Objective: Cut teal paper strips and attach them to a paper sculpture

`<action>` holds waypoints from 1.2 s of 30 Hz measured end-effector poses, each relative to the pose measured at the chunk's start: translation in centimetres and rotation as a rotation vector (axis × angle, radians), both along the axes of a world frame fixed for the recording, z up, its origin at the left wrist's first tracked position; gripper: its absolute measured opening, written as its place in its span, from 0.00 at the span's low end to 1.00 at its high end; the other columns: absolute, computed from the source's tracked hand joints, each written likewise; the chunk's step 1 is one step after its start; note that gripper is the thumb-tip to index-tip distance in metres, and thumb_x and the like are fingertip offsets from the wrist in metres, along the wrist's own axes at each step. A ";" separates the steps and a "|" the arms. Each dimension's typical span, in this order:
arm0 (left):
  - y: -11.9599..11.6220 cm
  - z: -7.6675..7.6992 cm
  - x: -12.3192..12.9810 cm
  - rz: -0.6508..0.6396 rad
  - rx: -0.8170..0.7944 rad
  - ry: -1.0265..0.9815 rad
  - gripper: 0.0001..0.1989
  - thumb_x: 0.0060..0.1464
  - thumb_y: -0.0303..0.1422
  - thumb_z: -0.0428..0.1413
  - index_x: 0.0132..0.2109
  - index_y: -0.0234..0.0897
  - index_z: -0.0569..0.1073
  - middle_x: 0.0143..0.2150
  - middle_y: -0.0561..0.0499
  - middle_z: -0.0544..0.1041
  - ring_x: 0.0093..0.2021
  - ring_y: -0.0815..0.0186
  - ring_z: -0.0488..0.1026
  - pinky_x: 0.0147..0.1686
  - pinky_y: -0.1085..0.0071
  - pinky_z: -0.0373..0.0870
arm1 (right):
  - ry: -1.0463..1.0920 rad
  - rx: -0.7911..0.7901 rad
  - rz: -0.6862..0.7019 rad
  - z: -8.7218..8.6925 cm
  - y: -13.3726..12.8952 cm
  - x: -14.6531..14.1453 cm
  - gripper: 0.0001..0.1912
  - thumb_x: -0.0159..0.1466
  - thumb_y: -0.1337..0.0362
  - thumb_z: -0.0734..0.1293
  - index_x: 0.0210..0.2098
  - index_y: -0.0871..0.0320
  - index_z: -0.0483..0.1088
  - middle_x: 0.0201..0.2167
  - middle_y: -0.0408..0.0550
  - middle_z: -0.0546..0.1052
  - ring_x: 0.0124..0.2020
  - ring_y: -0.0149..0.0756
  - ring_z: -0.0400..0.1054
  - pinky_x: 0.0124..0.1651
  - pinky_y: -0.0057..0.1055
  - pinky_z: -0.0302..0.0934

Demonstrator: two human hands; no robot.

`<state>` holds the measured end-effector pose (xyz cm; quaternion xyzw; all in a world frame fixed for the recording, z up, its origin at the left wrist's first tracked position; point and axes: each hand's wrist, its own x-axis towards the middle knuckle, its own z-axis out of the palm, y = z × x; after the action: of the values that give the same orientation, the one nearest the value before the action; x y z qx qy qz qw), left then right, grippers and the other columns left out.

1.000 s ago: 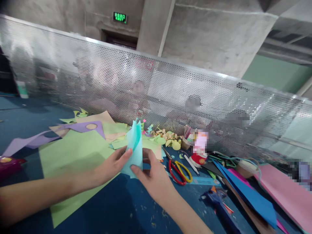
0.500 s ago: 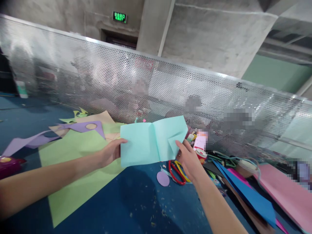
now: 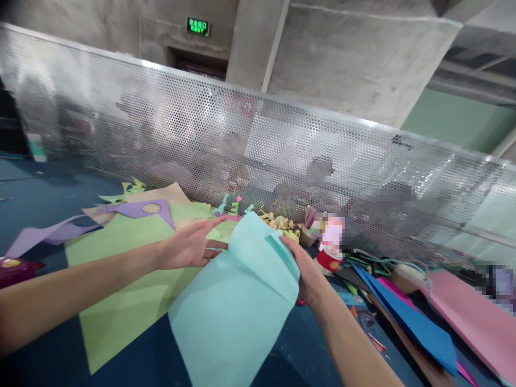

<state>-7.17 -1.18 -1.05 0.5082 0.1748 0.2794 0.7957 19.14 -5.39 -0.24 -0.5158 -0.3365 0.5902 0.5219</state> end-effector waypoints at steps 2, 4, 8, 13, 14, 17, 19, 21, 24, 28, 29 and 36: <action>-0.3 -0.2 0.2 -0.030 0.054 0.022 0.35 0.53 0.42 0.53 0.62 0.57 0.43 0.46 0.48 0.72 0.43 0.64 0.71 0.44 0.65 0.62 | -0.004 0.011 0.048 -0.4 0.0 -0.4 0.09 0.57 0.60 0.65 0.32 0.59 0.72 0.19 0.42 0.78 0.20 0.32 0.72 0.25 0.26 0.66; -0.4 -0.4 0.3 -0.054 0.121 0.065 0.40 0.49 0.34 0.58 0.62 0.57 0.43 0.47 0.49 0.71 0.45 0.64 0.70 0.47 0.64 0.61 | -0.009 0.003 0.078 -0.6 -0.1 -0.9 0.10 0.58 0.59 0.64 0.32 0.59 0.72 0.21 0.43 0.79 0.21 0.33 0.72 0.27 0.27 0.66; -0.3 -0.7 0.2 -0.002 0.221 0.160 0.43 0.45 0.29 0.61 0.61 0.57 0.45 0.47 0.50 0.69 0.44 0.64 0.71 0.47 0.62 0.62 | -0.030 -0.002 0.042 -0.3 -0.3 -1.6 0.10 0.58 0.58 0.63 0.30 0.57 0.73 0.22 0.43 0.79 0.22 0.35 0.72 0.27 0.28 0.67; -0.4 -0.7 0.0 -0.080 0.239 0.177 0.48 0.46 0.29 0.60 0.62 0.58 0.35 0.49 0.48 0.69 0.45 0.61 0.71 0.47 0.60 0.63 | -0.038 0.029 0.022 -0.7 0.0 -1.6 0.10 0.59 0.57 0.62 0.30 0.54 0.73 0.22 0.43 0.79 0.24 0.38 0.74 0.29 0.31 0.68; -0.4 -0.7 0.0 -0.098 0.240 0.188 0.49 0.46 0.29 0.60 0.63 0.58 0.34 0.50 0.47 0.68 0.46 0.61 0.71 0.46 0.60 0.64 | -0.039 0.034 0.021 -0.9 0.1 -1.5 0.10 0.59 0.57 0.62 0.31 0.54 0.73 0.22 0.42 0.79 0.25 0.39 0.74 0.30 0.31 0.68; -0.4 -0.8 0.0 -0.127 0.249 0.215 0.51 0.45 0.29 0.61 0.63 0.57 0.34 0.51 0.46 0.68 0.45 0.59 0.72 0.43 0.59 0.66 | -0.030 0.037 0.039 -1.3 0.3 -1.4 0.12 0.59 0.55 0.62 0.34 0.54 0.73 0.24 0.43 0.79 0.27 0.39 0.74 0.33 0.34 0.68; -0.3 -0.9 0.1 -0.141 0.256 0.198 0.51 0.45 0.28 0.60 0.63 0.57 0.33 0.50 0.46 0.69 0.45 0.59 0.72 0.44 0.59 0.66 | -0.003 0.056 0.082 -1.3 0.3 -1.4 0.15 0.59 0.53 0.61 0.36 0.55 0.72 0.26 0.44 0.80 0.29 0.40 0.74 0.36 0.36 0.68; -0.3 -0.9 0.2 -0.141 0.262 0.159 0.50 0.45 0.26 0.60 0.63 0.57 0.35 0.52 0.46 0.69 0.48 0.59 0.71 0.45 0.59 0.65 | 0.015 0.105 0.130 -1.2 0.3 -1.5 0.17 0.59 0.52 0.60 0.39 0.55 0.71 0.31 0.45 0.80 0.33 0.41 0.74 0.39 0.36 0.67; -0.2 -0.8 0.2 -0.120 0.266 0.133 0.48 0.45 0.24 0.59 0.63 0.57 0.38 0.54 0.46 0.67 0.50 0.58 0.68 0.46 0.60 0.65 | -0.048 0.193 0.151 -0.9 0.3 -1.5 0.19 0.59 0.51 0.59 0.43 0.54 0.69 0.37 0.45 0.79 0.38 0.42 0.73 0.41 0.37 0.66; -0.1 -0.9 0.1 -0.065 0.269 0.157 0.46 0.44 0.24 0.59 0.63 0.56 0.42 0.51 0.47 0.70 0.46 0.60 0.71 0.42 0.63 0.67 | -0.134 0.322 0.149 -1.0 0.4 -1.6 0.20 0.60 0.50 0.58 0.45 0.52 0.68 0.40 0.44 0.78 0.38 0.41 0.73 0.38 0.35 0.66; -0.1 -0.9 0.1 -0.055 0.267 0.166 0.46 0.44 0.24 0.59 0.63 0.56 0.42 0.50 0.48 0.71 0.43 0.61 0.72 0.41 0.64 0.67 | -0.146 0.356 0.156 -1.1 0.4 -1.5 0.19 0.60 0.50 0.58 0.45 0.51 0.68 0.40 0.43 0.78 0.38 0.41 0.73 0.37 0.34 0.66; 0.8 -1.1 -0.4 0.025 0.317 0.260 0.40 0.43 0.25 0.57 0.60 0.55 0.52 0.49 0.49 0.70 0.45 0.60 0.71 0.40 0.65 0.68 | -1.102 0.243 0.123 -1.7 1.4 2.5 0.18 0.59 0.51 0.56 0.34 0.55 0.70 0.28 0.47 0.77 0.30 0.40 0.71 0.32 0.32 0.61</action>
<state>-7.60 -0.43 -2.15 0.6565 0.2364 0.2453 0.6730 21.66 -3.98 -1.92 -0.6633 -0.6541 0.2200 0.2895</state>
